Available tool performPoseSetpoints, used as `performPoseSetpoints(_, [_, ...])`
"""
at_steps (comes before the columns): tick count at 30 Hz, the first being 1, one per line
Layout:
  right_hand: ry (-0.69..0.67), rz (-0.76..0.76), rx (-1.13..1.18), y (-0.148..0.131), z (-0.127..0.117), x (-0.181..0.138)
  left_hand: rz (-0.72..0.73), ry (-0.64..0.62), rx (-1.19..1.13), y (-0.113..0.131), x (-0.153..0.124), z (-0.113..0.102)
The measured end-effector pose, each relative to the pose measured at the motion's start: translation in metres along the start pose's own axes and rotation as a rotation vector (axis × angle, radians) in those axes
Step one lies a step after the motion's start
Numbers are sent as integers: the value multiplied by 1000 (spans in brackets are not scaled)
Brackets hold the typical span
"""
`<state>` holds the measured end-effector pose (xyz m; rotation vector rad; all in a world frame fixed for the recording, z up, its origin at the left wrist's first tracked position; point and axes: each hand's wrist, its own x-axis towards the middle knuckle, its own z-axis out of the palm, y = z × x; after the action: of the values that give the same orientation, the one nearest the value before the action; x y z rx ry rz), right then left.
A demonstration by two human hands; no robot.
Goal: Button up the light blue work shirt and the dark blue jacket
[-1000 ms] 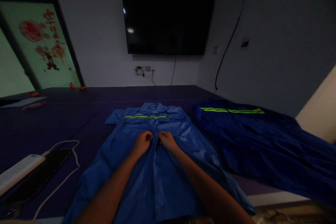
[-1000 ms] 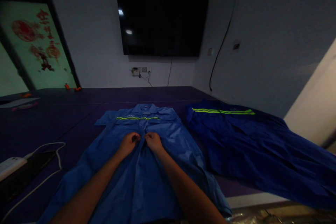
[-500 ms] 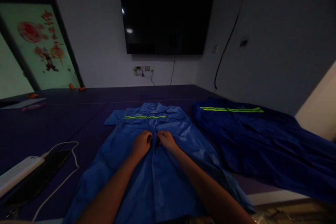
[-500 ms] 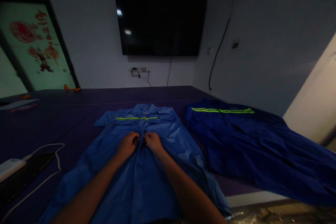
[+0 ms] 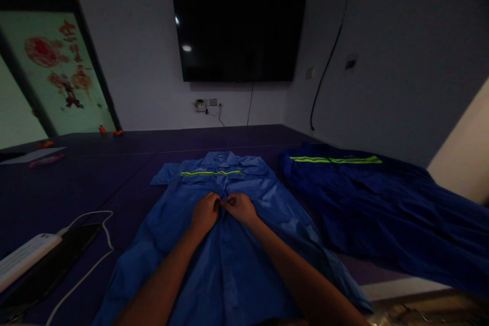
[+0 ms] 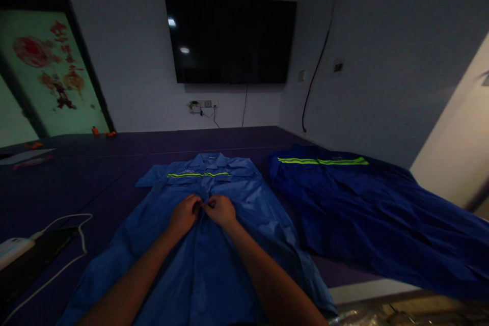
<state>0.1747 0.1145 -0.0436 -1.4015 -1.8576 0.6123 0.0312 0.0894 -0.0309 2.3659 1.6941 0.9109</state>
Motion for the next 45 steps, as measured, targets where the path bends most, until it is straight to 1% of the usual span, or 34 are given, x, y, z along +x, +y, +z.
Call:
performPoseSetpoints(3, [17,-9,-9,1,1,0,0,-1,-4,1,0,0])
performPoseSetpoints(11, [23,-69,118,3,5,3,-2,-4,13,2,0,-2])
performPoseSetpoints(14, [23,-72,127,4,6,4,-3,-7,15,2,0,-3])
performPoseSetpoints(20, [-19,-36,73,0,3,2,14,1,14,3,-1,-2])
performPoseSetpoints(23, [-31,-22,-26,-5,-1,-2,12,3,10,3,-1,-2])
performPoseSetpoints(28, [-22,-24,-156,-14,-8,-8,19,7,4,3,-1,-2])
performPoseSetpoints(34, [7,-61,-270,-18,-10,-11,22,0,-10,2,0,-1])
performPoseSetpoints(45, [-33,-65,-318,-22,-13,-13,16,-27,-38,2,0,-2])
